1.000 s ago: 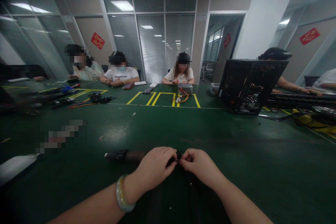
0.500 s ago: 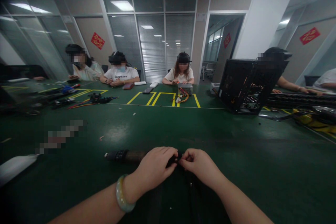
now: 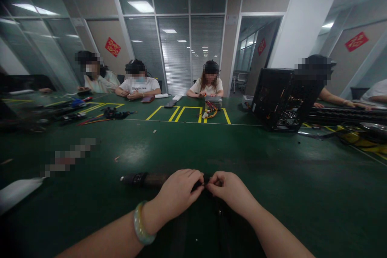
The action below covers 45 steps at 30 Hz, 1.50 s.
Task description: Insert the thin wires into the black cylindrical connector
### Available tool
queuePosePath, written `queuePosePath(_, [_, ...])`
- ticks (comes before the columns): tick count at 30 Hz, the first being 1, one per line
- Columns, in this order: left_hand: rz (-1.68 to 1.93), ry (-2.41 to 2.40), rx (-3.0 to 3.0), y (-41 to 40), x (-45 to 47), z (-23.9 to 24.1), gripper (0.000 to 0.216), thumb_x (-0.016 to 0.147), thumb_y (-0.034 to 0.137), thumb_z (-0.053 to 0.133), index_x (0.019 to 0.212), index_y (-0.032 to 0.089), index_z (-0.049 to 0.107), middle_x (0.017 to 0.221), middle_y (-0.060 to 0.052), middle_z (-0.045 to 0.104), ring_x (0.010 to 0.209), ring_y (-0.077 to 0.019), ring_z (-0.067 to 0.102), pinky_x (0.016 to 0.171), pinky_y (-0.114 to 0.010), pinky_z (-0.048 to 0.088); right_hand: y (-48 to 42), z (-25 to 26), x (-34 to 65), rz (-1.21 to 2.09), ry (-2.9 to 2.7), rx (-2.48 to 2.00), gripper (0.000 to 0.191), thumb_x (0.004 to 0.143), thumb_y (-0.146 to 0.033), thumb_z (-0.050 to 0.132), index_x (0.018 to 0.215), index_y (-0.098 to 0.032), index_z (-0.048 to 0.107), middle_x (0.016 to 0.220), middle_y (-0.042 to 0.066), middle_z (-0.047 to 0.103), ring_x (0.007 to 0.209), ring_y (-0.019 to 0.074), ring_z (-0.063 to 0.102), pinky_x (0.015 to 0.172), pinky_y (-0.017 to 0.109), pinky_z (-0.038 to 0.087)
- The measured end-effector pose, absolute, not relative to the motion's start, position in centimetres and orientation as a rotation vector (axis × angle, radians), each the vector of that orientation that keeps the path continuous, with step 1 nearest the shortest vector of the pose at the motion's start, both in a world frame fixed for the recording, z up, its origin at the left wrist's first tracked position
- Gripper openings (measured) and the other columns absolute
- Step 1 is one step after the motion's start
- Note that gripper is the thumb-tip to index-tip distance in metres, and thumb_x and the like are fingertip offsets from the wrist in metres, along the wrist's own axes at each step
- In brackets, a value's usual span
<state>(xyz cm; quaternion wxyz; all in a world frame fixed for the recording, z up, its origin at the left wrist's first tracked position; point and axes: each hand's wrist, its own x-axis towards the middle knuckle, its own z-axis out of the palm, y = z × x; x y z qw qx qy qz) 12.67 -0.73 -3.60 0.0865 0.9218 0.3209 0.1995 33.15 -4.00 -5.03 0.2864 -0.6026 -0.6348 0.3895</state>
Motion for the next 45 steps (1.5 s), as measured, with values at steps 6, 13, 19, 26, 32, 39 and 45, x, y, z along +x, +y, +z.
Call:
queuePosePath(6, [0.561, 0.910, 2.776, -0.79, 12.64, -3.11, 0.011, 0.087, 0.016, 0.059, 0.096, 0.022, 0.055, 0.095, 0.001, 0.062, 0.091, -0.0187, 0.057, 0.083, -0.033, 0.043, -4.18, -4.83, 33.25, 1.043, -1.708, -1.607, 0.015, 0.085, -0.032, 0.064, 0.083, -0.018, 0.067, 0.071, -0.001, 0.068, 0.064, 0.0150, 0.063, 0.054, 0.020, 0.042])
queuePosePath(13, [0.573, 0.943, 2.746, -0.85, 12.65, -3.19, 0.008, 0.089, 0.021, 0.059, 0.096, 0.021, 0.055, 0.093, 0.000, 0.062, 0.089, -0.0200, 0.057, 0.082, -0.034, 0.043, -4.39, -4.69, 33.28, 1.050, -1.715, -1.595, 0.016, 0.086, -0.034, 0.064, 0.084, -0.018, 0.068, 0.072, -0.001, 0.068, 0.065, 0.0151, 0.063, 0.057, 0.020, 0.044])
queuePosePath(19, [0.560, 0.939, 2.773, -0.83, 12.68, -3.19, 0.014, 0.086, 0.017, 0.059, 0.098, 0.022, 0.053, 0.093, 0.001, 0.061, 0.089, -0.0192, 0.057, 0.081, -0.033, 0.043, -4.29, -4.74, 33.20, 1.038, -1.701, -1.605, 0.015, 0.085, -0.032, 0.065, 0.082, -0.018, 0.067, 0.069, -0.001, 0.067, 0.063, 0.0147, 0.062, 0.055, 0.020, 0.042])
queuePosePath(26, [0.558, 0.936, 2.786, -0.70, 12.71, -3.43, 0.005, 0.089, 0.020, 0.058, 0.093, 0.021, 0.055, 0.095, -0.001, 0.062, 0.091, -0.0199, 0.058, 0.084, -0.034, 0.043, -4.23, -4.63, 33.10, 1.043, -1.699, -1.588, 0.014, 0.085, -0.031, 0.064, 0.082, -0.017, 0.066, 0.070, 0.000, 0.068, 0.064, 0.0148, 0.062, 0.056, 0.021, 0.042])
queuePosePath(32, [0.575, 0.928, 2.777, -0.60, 12.70, -3.44, 0.003, 0.089, 0.019, 0.058, 0.091, 0.021, 0.056, 0.091, -0.001, 0.062, 0.088, -0.0198, 0.057, 0.080, -0.033, 0.043, -4.16, -5.00, 33.25, 1.067, -1.700, -1.578, 0.014, 0.085, -0.032, 0.064, 0.084, -0.018, 0.066, 0.071, 0.000, 0.068, 0.065, 0.0153, 0.062, 0.056, 0.021, 0.043])
queuePosePath(39, [0.567, 0.945, 2.756, -0.71, 12.73, -3.43, 0.002, 0.090, 0.019, 0.057, 0.090, 0.021, 0.056, 0.091, 0.000, 0.062, 0.087, -0.0188, 0.057, 0.080, -0.032, 0.042, -4.30, -4.85, 33.24, 1.018, -1.731, -1.617, 0.015, 0.085, -0.033, 0.064, 0.084, -0.019, 0.067, 0.072, -0.001, 0.069, 0.065, 0.0151, 0.063, 0.056, 0.020, 0.042])
queuePosePath(45, [0.545, 0.982, 2.758, -0.83, 12.69, -3.14, 0.007, 0.090, 0.021, 0.057, 0.096, 0.022, 0.054, 0.092, 0.000, 0.061, 0.087, -0.0194, 0.057, 0.079, -0.033, 0.043, -4.36, -4.44, 33.00, 0.997, -1.731, -1.664, 0.015, 0.085, -0.032, 0.064, 0.082, -0.018, 0.067, 0.070, 0.000, 0.068, 0.064, 0.0151, 0.063, 0.054, 0.020, 0.041])
